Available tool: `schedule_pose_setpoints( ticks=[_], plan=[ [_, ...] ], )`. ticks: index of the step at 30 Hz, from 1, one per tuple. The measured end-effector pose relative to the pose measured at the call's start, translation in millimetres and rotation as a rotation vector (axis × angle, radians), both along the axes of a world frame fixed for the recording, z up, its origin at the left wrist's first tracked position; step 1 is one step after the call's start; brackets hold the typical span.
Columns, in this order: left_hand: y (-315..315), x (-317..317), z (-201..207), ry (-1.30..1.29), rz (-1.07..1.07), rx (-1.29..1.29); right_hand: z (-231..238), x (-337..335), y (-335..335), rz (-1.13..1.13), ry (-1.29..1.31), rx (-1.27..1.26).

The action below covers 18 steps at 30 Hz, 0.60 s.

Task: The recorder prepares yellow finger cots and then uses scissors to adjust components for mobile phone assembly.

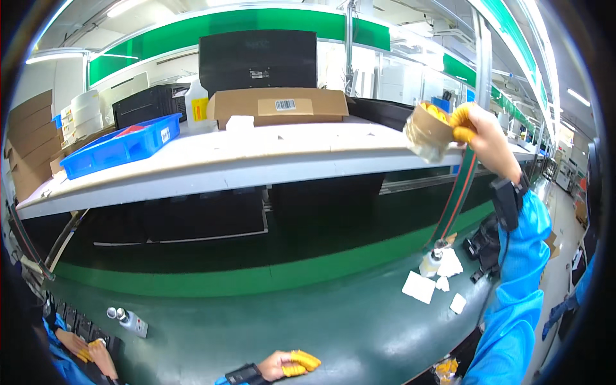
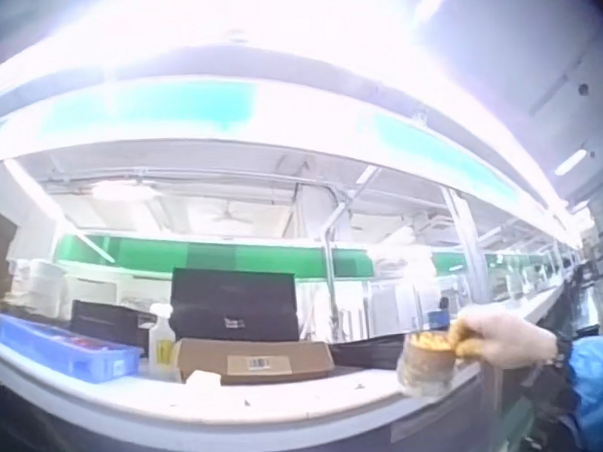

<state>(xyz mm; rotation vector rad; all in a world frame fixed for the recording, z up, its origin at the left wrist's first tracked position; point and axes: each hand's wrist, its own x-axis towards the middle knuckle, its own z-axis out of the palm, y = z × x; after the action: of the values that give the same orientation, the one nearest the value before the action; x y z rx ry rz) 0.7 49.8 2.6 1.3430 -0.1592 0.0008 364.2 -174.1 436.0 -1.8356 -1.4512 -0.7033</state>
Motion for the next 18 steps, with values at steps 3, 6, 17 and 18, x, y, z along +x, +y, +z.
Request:
schedule_pose_setpoints(
  ticks=[3,6,17,18],
  plan=[
    [-10,-3,24,-0.051,0.077,0.058,38,36,60,-0.123,-0.094,-0.003],
    [-8,-18,38,0.137,0.062,0.155,45,92,123,-0.123,-0.220,-0.008],
    [19,-68,101,0.131,0.295,-0.139,33,121,194,-0.198,-0.153,-0.286],
    [10,-66,109,0.079,0.425,-0.013,32,107,184,-0.186,-0.134,-0.238]
  ],
)
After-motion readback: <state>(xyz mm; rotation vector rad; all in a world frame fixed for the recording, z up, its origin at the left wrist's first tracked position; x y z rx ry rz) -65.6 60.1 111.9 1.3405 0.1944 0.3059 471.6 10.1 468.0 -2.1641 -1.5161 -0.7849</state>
